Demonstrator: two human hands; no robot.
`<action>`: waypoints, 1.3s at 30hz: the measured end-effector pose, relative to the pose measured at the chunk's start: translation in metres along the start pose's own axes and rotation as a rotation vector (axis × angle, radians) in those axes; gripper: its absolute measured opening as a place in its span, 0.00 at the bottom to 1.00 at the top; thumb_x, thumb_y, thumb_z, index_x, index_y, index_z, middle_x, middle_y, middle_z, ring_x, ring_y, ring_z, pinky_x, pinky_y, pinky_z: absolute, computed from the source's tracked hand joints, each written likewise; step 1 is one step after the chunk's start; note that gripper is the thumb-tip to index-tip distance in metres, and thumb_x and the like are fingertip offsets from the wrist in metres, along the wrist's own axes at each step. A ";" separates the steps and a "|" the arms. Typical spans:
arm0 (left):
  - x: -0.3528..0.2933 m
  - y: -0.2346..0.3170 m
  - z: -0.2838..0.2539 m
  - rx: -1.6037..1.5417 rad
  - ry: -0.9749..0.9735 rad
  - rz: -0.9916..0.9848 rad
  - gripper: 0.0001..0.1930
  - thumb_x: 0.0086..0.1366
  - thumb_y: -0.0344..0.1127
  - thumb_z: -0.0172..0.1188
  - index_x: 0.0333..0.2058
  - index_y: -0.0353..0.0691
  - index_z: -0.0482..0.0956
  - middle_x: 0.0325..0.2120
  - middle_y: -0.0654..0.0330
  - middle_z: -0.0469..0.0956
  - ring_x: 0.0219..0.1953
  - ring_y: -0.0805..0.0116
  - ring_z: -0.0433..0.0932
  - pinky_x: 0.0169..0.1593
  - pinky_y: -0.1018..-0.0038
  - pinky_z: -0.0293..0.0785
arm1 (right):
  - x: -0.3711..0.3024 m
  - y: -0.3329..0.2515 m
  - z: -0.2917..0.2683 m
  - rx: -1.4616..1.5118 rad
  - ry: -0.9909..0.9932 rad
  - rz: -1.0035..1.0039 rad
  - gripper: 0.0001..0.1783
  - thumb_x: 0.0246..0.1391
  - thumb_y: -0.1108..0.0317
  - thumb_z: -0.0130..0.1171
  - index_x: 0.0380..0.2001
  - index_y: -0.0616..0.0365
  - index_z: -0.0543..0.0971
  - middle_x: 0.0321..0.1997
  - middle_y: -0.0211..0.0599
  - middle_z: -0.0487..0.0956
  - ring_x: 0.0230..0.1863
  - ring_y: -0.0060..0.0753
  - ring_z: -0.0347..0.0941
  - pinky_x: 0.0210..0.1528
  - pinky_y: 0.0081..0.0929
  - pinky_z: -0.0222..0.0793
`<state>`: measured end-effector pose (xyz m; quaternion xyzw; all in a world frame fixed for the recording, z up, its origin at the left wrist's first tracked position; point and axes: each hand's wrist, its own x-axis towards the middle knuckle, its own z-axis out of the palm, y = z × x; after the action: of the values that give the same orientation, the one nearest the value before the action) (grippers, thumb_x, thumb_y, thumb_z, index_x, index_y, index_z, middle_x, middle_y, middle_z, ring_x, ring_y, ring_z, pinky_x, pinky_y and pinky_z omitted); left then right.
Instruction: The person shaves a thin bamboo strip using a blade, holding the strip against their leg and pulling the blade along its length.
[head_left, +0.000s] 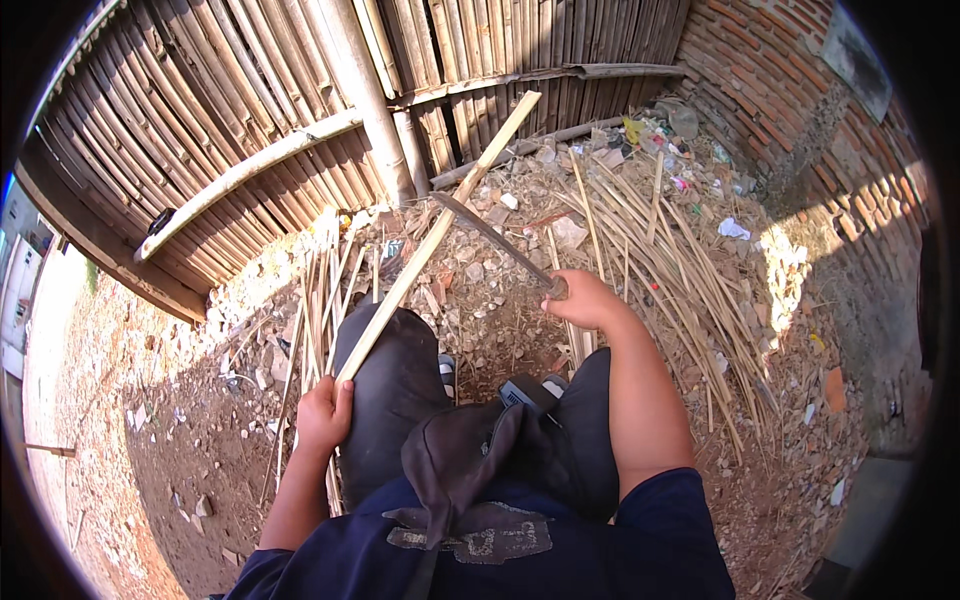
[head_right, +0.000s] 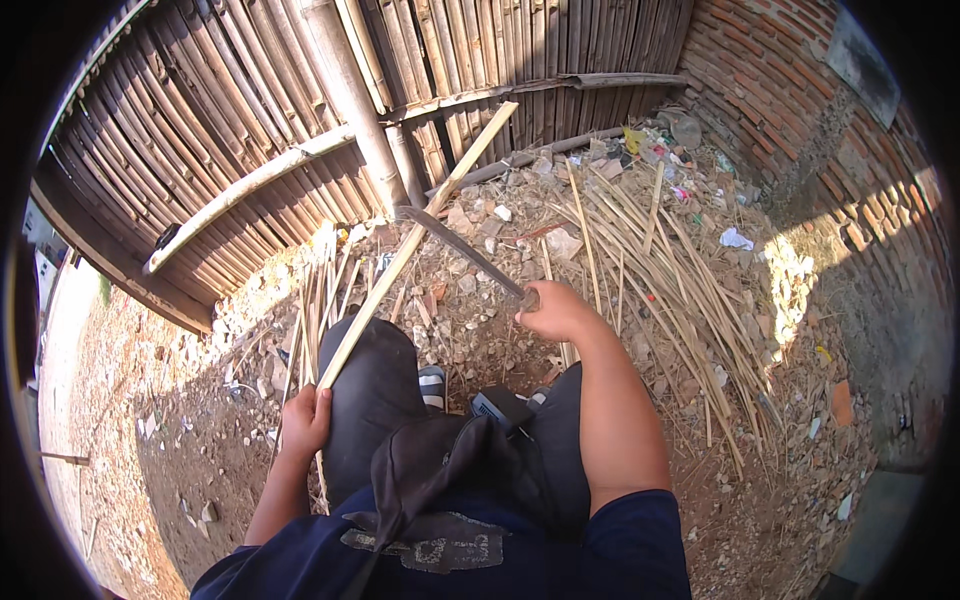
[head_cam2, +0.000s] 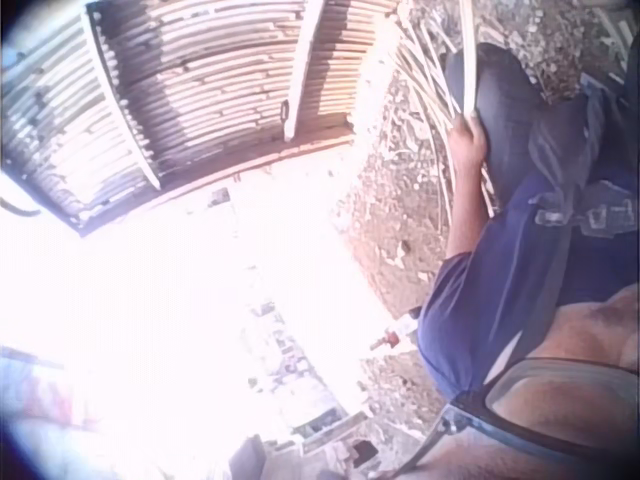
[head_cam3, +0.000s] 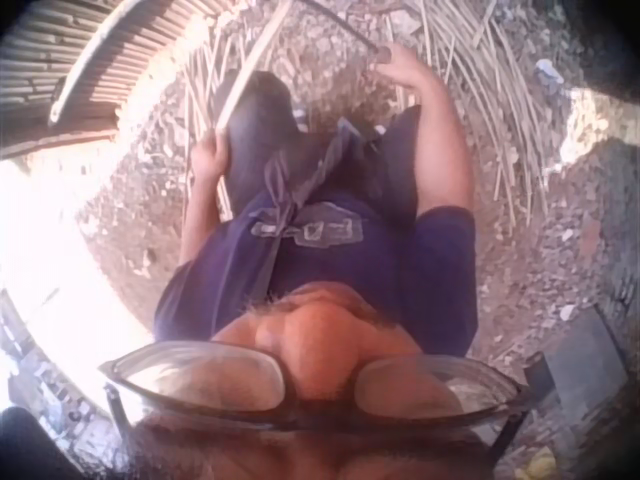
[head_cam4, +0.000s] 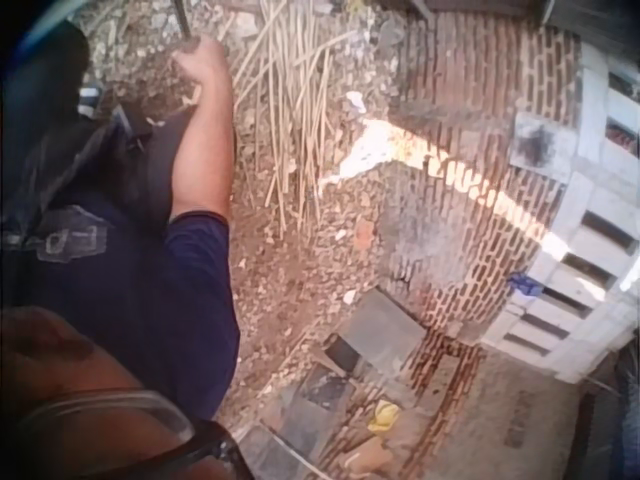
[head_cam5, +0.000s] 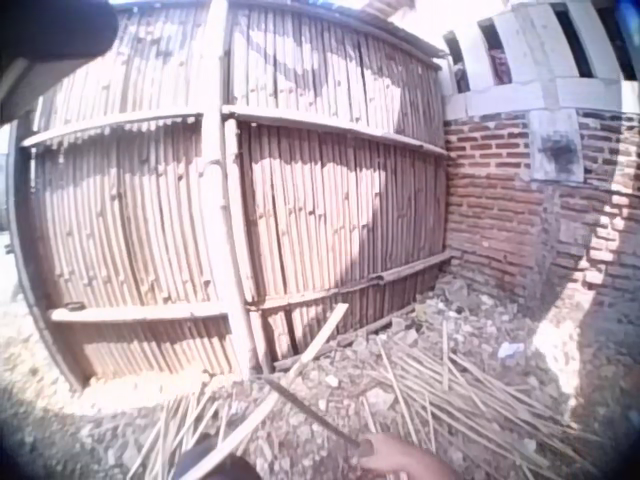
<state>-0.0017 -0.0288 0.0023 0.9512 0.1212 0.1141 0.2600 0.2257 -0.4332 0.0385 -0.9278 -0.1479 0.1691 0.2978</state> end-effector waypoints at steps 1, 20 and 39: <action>0.000 0.000 0.000 0.014 0.000 0.002 0.23 0.71 0.48 0.57 0.22 0.35 0.69 0.16 0.42 0.73 0.22 0.38 0.75 0.28 0.51 0.68 | -0.005 -0.007 -0.003 0.002 0.013 0.007 0.28 0.48 0.56 0.70 0.50 0.59 0.81 0.44 0.53 0.84 0.48 0.53 0.81 0.52 0.41 0.74; 0.002 -0.007 0.002 0.070 -0.017 0.032 0.23 0.70 0.51 0.56 0.24 0.36 0.69 0.17 0.41 0.74 0.22 0.36 0.75 0.28 0.47 0.69 | -0.012 -0.014 -0.018 -0.165 0.051 0.064 0.26 0.48 0.58 0.67 0.51 0.54 0.81 0.44 0.53 0.83 0.48 0.55 0.80 0.51 0.46 0.75; 0.005 -0.002 0.001 0.098 0.035 0.081 0.22 0.69 0.48 0.59 0.23 0.37 0.68 0.14 0.44 0.73 0.19 0.39 0.75 0.25 0.50 0.69 | -0.002 -0.013 -0.011 -0.076 0.019 0.154 0.27 0.48 0.60 0.68 0.52 0.58 0.81 0.50 0.53 0.82 0.52 0.52 0.79 0.55 0.41 0.74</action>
<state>0.0024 -0.0258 0.0011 0.9647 0.0927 0.1352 0.2060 0.2256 -0.4293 0.0555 -0.9487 -0.0797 0.1769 0.2497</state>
